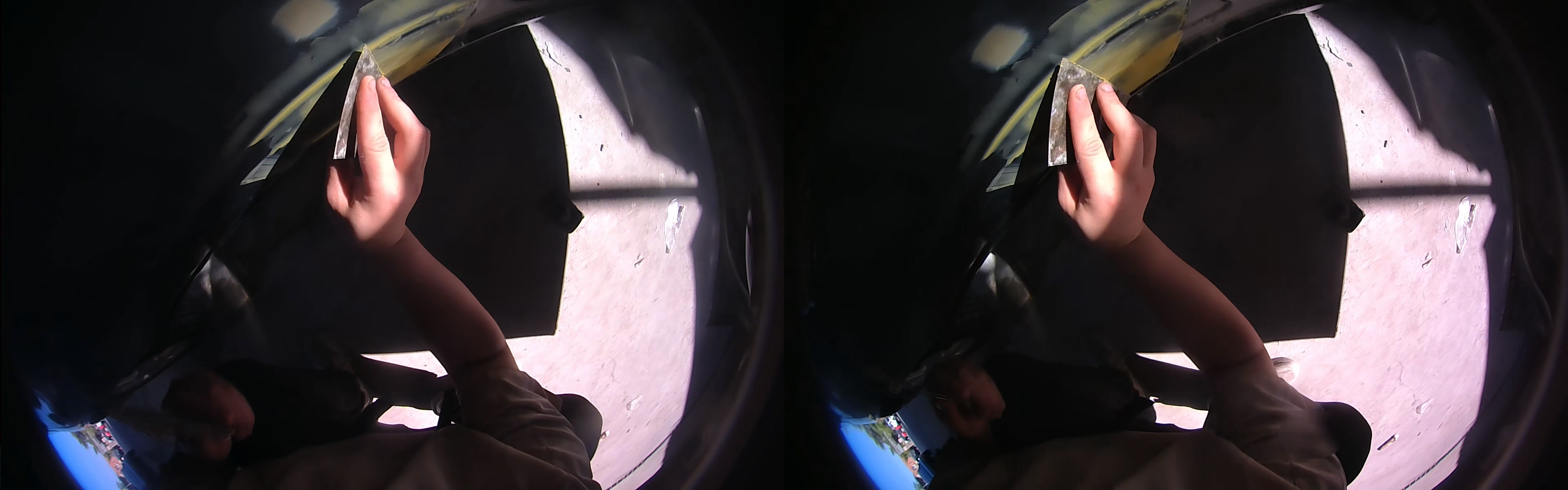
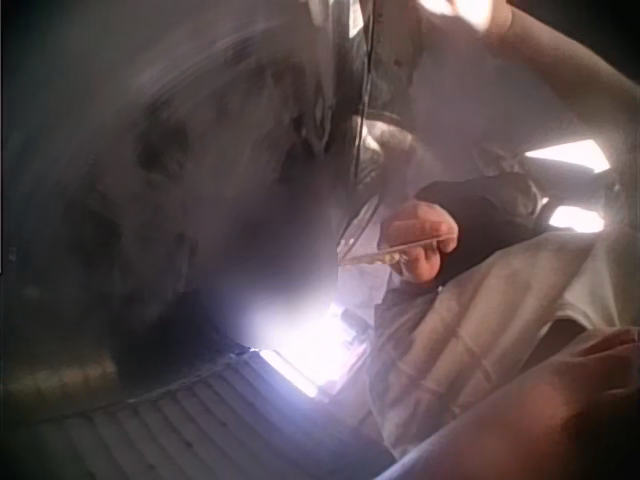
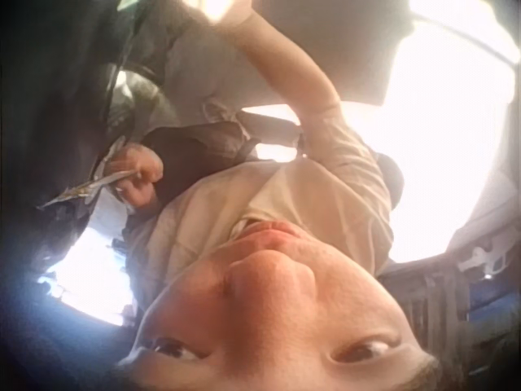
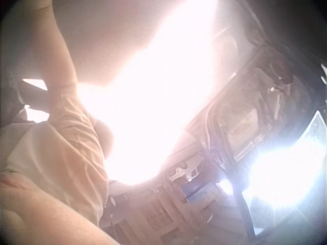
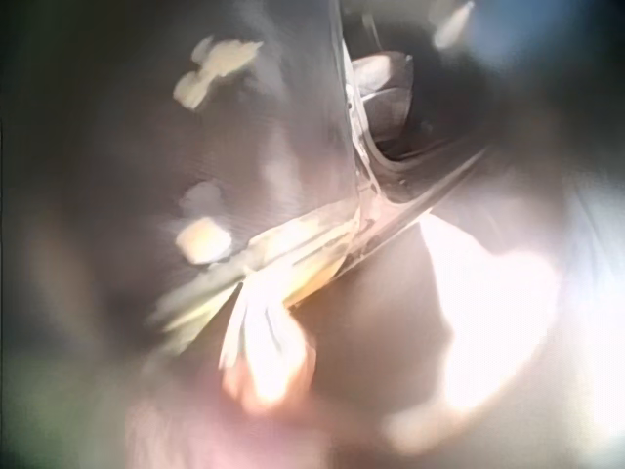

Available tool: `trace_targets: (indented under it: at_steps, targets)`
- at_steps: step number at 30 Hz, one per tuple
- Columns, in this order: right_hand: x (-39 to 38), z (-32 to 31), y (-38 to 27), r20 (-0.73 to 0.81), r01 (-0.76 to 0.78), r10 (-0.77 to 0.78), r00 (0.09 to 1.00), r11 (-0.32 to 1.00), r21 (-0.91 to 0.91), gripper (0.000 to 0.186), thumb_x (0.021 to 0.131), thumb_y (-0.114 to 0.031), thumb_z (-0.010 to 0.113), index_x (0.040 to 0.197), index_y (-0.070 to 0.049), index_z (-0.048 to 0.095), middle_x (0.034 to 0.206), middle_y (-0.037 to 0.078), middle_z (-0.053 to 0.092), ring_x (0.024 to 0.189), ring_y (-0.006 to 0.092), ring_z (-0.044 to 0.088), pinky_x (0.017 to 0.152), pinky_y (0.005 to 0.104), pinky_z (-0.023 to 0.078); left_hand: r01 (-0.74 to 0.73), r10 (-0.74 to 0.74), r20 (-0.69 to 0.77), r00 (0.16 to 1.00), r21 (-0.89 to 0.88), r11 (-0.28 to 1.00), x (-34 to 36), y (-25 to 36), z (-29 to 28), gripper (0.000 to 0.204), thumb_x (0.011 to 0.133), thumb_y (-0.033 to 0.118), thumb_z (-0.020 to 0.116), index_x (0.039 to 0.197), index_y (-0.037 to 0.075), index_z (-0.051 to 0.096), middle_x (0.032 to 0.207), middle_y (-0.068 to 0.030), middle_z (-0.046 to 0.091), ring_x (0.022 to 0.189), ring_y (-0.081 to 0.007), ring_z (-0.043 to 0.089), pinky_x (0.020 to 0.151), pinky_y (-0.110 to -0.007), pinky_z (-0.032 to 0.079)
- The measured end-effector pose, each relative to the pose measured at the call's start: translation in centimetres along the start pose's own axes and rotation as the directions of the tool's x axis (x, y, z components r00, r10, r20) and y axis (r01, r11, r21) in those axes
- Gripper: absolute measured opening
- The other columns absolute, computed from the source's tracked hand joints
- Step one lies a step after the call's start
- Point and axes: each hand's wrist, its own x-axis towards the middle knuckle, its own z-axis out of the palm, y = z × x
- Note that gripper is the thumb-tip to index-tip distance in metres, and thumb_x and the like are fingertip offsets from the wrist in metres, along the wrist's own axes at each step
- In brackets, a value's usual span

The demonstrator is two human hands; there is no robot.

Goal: The person applies yellow body filler to a damaged area on a car door using a putty knife, then smooths and levels the surface with a sanding block. The person repeatedly adds filler and sands the area to achieve a flush finish.

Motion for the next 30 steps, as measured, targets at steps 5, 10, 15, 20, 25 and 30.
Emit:
trace_targets:
  at_steps: [5,10,15,20,25,30]
  targets:
    - [-1.7,1.5,-1.5,-0.044,0.009,-0.006,0.999,0.998,0.059,0.069,0.070,0.007,0.076,0.138,-0.002,0.068,0.144,0.022,0.055,0.111,0.0350,0.061,0.095,0.0395,0.054,0.015,-0.030,-0.097,0.995,-0.146,0.989,-0.1,0.9,0.2,0.024,0.100,0.024,0.069,0.104,0.001,0.061,0.067,-0.0113,0.060,0.046,-0.0212,0.059,0.039,-0.034,0.052]
    - [-3.2,1.8,-2.7,-0.008,0.002,-0.001,1.000,0.996,0.086,0.063,0.069,0.002,0.074,0.132,-0.003,0.073,0.139,0.025,0.060,0.112,0.0355,0.062,0.095,0.0409,0.055,0.008,-0.019,-0.048,0.999,-0.221,0.975,-0.1,0.5,-0.7,0.024,0.095,0.015,0.076,0.107,0.001,0.063,0.075,-0.0117,0.064,0.050,-0.0213,0.062,0.041,-0.034,0.053]
    - [-4.6,3.1,-3.6,-0.080,0.008,0.004,0.997,0.989,0.148,0.055,0.073,0.000,0.071,0.127,-0.003,0.075,0.136,0.026,0.063,0.109,0.0358,0.063,0.091,0.0419,0.057,-0.015,0.023,0.023,0.999,-0.278,0.960,-2.0,-0.5,-2.0,0.022,0.095,0.012,0.073,0.108,-0.001,0.061,0.073,-0.0117,0.062,0.052,-0.0207,0.063,0.041,-0.033,0.051]
    - [-5.4,1.5,-4.7,0.072,-0.007,-0.009,0.997,0.976,0.220,0.047,0.078,-0.005,0.068,0.124,-0.004,0.076,0.129,0.023,0.068,0.103,0.0334,0.065,0.084,0.0400,0.057,0.737,-0.362,0.724,0.588,-0.293,0.610,2.0,-0.1,-6.0,0.038,0.105,0.032,0.049,0.092,-0.002,0.060,0.064,-0.0098,0.059,0.052,-0.0187,0.056,0.051,-0.033,0.047]
    - [-2.8,-3.4,-5.5,0.156,-0.139,0.067,0.985,0.848,0.512,0.044,0.084,0.003,0.066,0.127,0.006,0.070,0.120,0.022,0.072,0.100,0.0328,0.072,0.085,0.0388,0.060,0.402,-0.406,0.371,0.836,0.092,0.911,0.8,1.1,-4.3,0.043,0.108,0.034,0.043,0.096,-0.001,0.065,0.068,-0.0147,0.067,0.057,-0.0198,0.064,0.056,-0.032,0.055]
    - [3.1,-7.9,-6.7,0.335,-0.336,0.057,0.940,0.313,0.889,0.054,0.091,0.009,0.057,0.145,0.005,0.057,0.119,0.019,0.073,0.089,0.0246,0.077,0.079,0.0328,0.063,0.476,-0.480,-0.052,0.876,0.259,0.840,-7.0,-0.3,-4.7,0.043,0.110,0.036,0.043,0.103,0.000,0.066,0.071,-0.0123,0.067,0.058,-0.0178,0.064,0.051,-0.027,0.052]
